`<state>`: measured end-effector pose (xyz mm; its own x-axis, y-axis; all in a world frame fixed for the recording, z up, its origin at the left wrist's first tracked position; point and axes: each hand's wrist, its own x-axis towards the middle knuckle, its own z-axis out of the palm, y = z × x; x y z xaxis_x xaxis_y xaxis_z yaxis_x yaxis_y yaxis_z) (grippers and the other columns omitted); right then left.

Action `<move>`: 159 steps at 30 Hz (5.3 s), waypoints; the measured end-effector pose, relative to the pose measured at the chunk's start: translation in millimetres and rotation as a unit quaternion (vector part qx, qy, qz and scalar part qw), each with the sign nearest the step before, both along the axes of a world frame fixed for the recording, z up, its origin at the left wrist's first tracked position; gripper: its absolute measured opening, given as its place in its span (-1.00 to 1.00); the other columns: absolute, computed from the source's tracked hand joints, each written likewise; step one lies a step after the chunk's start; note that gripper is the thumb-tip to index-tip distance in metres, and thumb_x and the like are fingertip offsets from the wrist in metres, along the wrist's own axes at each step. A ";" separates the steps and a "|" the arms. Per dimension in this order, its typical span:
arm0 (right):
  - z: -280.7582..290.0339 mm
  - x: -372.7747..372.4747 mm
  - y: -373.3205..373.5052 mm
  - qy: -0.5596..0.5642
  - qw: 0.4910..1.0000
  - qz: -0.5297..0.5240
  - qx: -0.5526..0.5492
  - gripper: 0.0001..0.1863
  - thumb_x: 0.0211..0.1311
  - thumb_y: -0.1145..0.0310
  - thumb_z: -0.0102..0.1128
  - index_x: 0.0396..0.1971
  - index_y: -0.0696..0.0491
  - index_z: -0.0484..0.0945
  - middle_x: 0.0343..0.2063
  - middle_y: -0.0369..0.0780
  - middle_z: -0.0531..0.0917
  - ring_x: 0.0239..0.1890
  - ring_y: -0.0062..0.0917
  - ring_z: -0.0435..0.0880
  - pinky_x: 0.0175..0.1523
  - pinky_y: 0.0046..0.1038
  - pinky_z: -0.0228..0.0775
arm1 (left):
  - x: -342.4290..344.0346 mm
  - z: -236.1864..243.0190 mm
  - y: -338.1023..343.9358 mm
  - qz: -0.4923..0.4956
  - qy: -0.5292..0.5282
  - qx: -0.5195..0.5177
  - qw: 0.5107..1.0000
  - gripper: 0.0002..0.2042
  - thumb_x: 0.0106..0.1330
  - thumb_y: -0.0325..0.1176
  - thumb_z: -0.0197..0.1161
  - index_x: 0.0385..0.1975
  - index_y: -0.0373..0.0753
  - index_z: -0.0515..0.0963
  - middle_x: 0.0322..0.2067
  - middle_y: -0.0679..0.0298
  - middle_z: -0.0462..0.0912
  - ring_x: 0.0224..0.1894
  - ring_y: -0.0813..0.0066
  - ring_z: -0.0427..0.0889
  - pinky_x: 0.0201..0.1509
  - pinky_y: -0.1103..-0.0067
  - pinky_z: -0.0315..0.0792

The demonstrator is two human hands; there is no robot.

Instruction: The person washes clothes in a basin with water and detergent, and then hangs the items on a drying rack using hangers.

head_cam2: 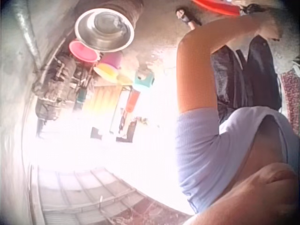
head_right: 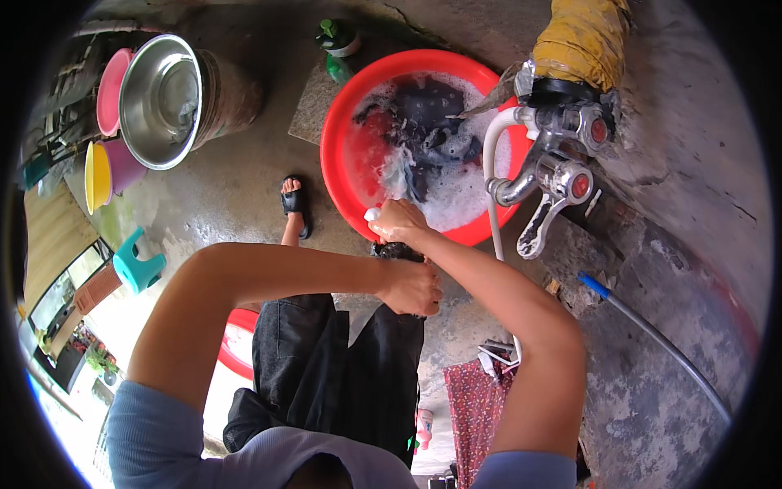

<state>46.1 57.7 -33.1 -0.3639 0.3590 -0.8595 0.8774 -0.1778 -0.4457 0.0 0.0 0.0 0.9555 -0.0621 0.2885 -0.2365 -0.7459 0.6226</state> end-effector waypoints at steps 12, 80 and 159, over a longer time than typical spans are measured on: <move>-35.1 -32.2 -14.8 -0.171 0.982 0.050 0.068 -0.66 -0.11 0.21 0.06 -0.40 0.15 0.59 -0.35 0.03 0.58 -0.23 -0.16 0.56 -0.14 -0.30 0.40 | -14.6 -50.4 -17.3 0.012 -0.008 0.059 0.998 -0.84 -0.31 -0.30 0.17 -0.65 -0.14 0.57 -0.64 0.30 0.57 -0.44 0.29 0.58 -0.31 0.43 0.44; 592.2 -1578.4 -1317.4 0.451 0.446 0.752 -0.179 -0.76 0.09 0.25 0.12 -0.33 0.10 0.48 -0.58 -0.27 0.56 -0.72 -0.67 0.53 -0.57 -0.68 0.40 | -1207.8 556.0 -1399.4 0.934 -0.178 -0.070 -0.301 -0.60 0.11 -0.32 0.22 -0.02 -0.18 0.35 -0.05 0.25 0.35 0.00 0.53 0.31 0.06 0.58 0.20; 574.3 -2818.3 -3559.8 0.503 0.414 0.755 0.080 -0.69 -0.09 0.40 0.08 -0.25 0.05 0.52 -0.54 -0.23 0.53 -0.48 -0.56 0.50 -0.37 -0.51 0.35 | -2488.5 573.8 -3728.1 0.848 -0.075 -0.283 -0.441 -0.71 0.06 -0.46 -0.04 -0.23 -0.13 0.53 -0.67 0.33 0.45 -0.71 0.63 0.42 -0.68 0.66 0.39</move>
<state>-2772.3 -3502.1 541.2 -0.4224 -0.9063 -0.0104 -0.7075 0.3369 -0.6213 -2488.5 -3728.1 573.8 -0.5989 -0.7461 -0.2909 -0.7417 0.3798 0.5529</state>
